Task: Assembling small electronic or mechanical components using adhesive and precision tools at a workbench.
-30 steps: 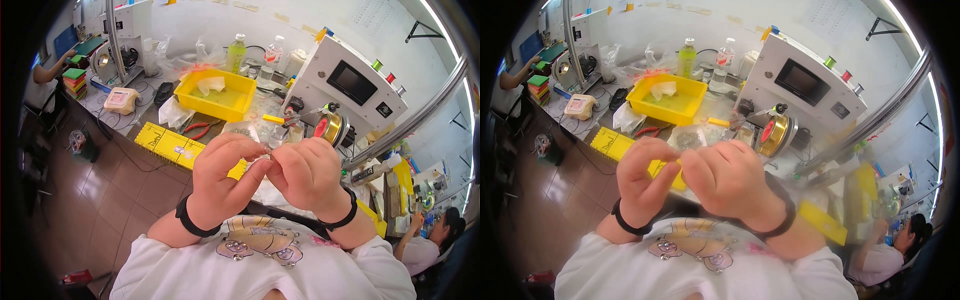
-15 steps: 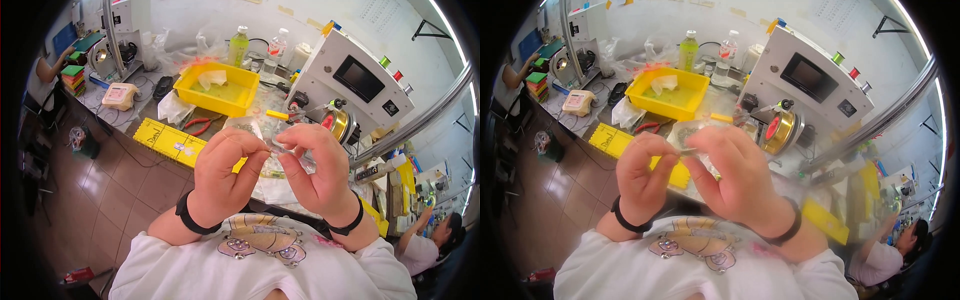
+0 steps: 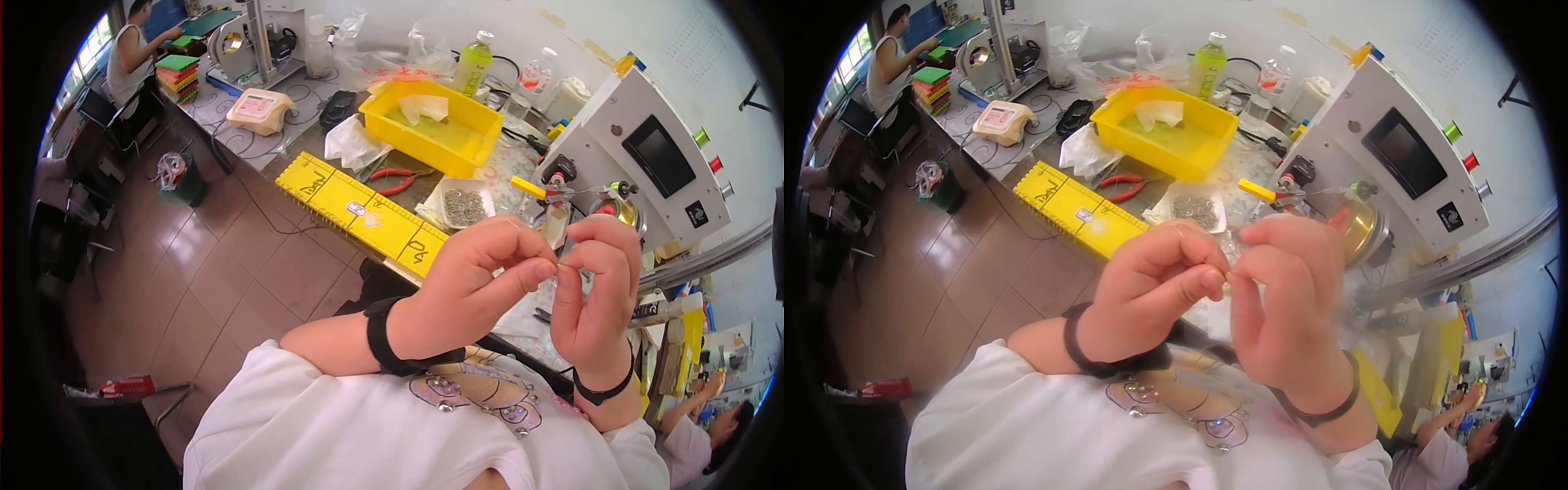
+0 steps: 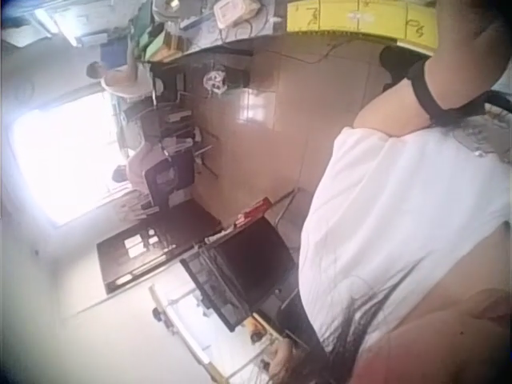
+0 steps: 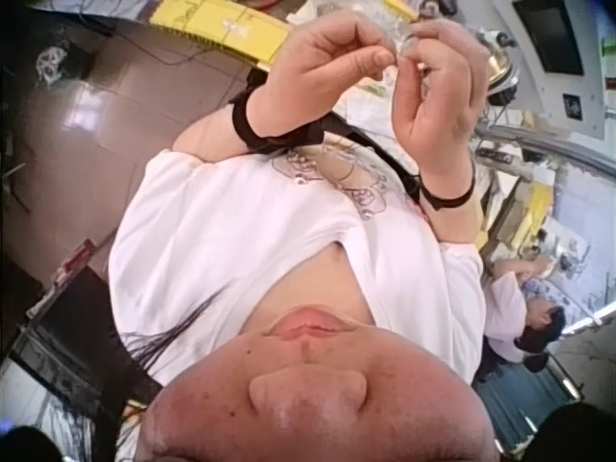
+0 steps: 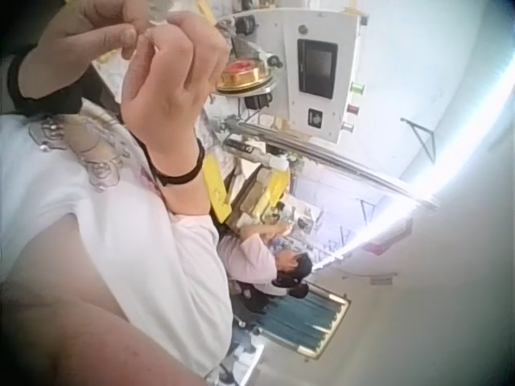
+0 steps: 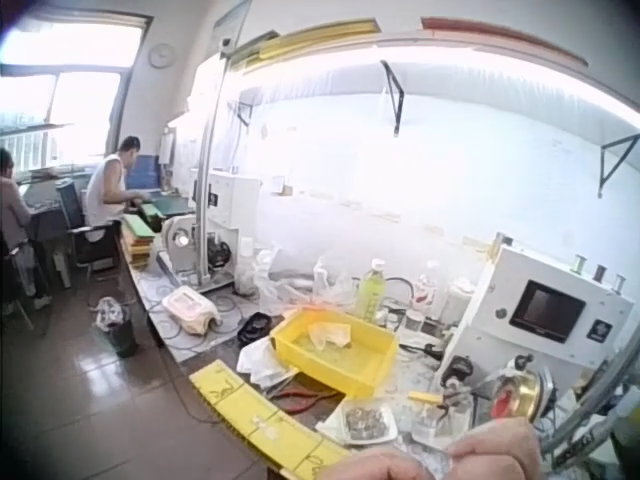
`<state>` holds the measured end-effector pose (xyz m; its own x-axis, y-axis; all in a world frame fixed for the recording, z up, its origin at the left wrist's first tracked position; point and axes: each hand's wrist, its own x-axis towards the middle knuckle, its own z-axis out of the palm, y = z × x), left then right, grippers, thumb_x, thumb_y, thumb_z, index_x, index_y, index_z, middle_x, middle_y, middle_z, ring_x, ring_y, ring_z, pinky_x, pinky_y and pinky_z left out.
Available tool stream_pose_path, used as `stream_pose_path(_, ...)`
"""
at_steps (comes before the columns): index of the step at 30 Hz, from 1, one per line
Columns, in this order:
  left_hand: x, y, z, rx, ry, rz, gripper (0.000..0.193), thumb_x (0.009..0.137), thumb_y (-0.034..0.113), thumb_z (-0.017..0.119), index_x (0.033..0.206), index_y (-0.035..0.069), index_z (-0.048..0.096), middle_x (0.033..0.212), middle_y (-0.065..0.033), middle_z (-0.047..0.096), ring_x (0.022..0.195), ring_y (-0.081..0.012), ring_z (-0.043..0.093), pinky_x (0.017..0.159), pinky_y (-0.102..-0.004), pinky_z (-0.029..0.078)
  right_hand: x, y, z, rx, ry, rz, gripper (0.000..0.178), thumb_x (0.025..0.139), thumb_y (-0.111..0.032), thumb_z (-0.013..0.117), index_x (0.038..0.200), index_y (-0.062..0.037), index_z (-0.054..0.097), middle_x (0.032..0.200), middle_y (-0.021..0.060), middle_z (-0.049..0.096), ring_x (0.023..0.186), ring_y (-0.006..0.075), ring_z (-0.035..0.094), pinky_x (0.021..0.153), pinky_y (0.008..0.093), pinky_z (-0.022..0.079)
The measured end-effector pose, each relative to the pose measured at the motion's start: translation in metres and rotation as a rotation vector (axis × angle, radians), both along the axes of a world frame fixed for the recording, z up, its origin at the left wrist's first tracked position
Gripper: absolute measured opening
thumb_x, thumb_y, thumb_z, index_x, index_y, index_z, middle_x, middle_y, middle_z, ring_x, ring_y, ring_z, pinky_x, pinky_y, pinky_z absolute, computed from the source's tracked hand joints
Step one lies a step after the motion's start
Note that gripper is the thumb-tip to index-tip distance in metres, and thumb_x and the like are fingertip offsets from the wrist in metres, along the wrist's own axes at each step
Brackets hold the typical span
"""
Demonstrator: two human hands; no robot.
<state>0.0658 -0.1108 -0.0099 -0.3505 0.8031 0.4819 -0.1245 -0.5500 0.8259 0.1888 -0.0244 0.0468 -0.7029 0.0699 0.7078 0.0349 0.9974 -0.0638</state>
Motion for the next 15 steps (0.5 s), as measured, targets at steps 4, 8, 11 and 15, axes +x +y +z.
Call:
stream_pose_path(4,0.003,0.000,-0.001,0.036,0.037,0.025,0.005,0.084,0.005,0.057,0.088,0.001,0.057,0.087,-0.0055,0.056,0.079,-0.0141,0.052,0.071,-0.0262,0.042,0.003,-0.001,-0.007,-0.024,0.039,-0.027,0.012,0.074,0.002,0.052,0.084,-0.0042,0.048,0.107,0.0179,0.052,0.096,0.0305,0.049,0.102,0.0472,0.023)
stream_pose_path(8,0.002,0.003,0.000,0.159,0.295,0.223,0.011,0.079,0.002,0.060,0.090,0.002,0.059,0.089,-0.0079,0.059,0.080,-0.0193,0.054,0.072,-0.0293,0.043,0.004,-0.002,-0.014,-0.124,0.100,-0.009,0.011,0.076,0.001,0.050,0.085,-0.0037,0.047,0.108,0.0186,0.051,0.097,0.0301,0.049,0.102,0.0475,0.022)
stream_pose_path(11,0.005,0.007,-0.002,0.220,0.308,0.242,0.011,0.076,0.002,0.061,0.087,0.002,0.060,0.085,-0.0089,0.058,0.076,-0.0221,0.055,0.069,-0.0299,0.043,0.004,-0.005,-0.015,-0.149,0.087,-0.010,0.011,0.077,0.001,0.048,0.087,-0.0030,0.045,0.108,0.0188,0.050,0.099,0.0293,0.048,0.103,0.0470,0.022)
stream_pose_path(15,0.006,0.005,-0.003,0.300,0.314,0.210,0.015,0.074,-0.002,0.061,0.089,0.001,0.059,0.086,-0.0095,0.058,0.078,-0.0217,0.054,0.070,-0.0300,0.043,0.002,-0.003,-0.022,-0.384,0.125,0.134,0.007,0.083,-0.004,0.045,0.089,-0.0027,0.043,0.109,0.0187,0.049,0.099,0.0263,0.048,0.100,0.0450,0.026)
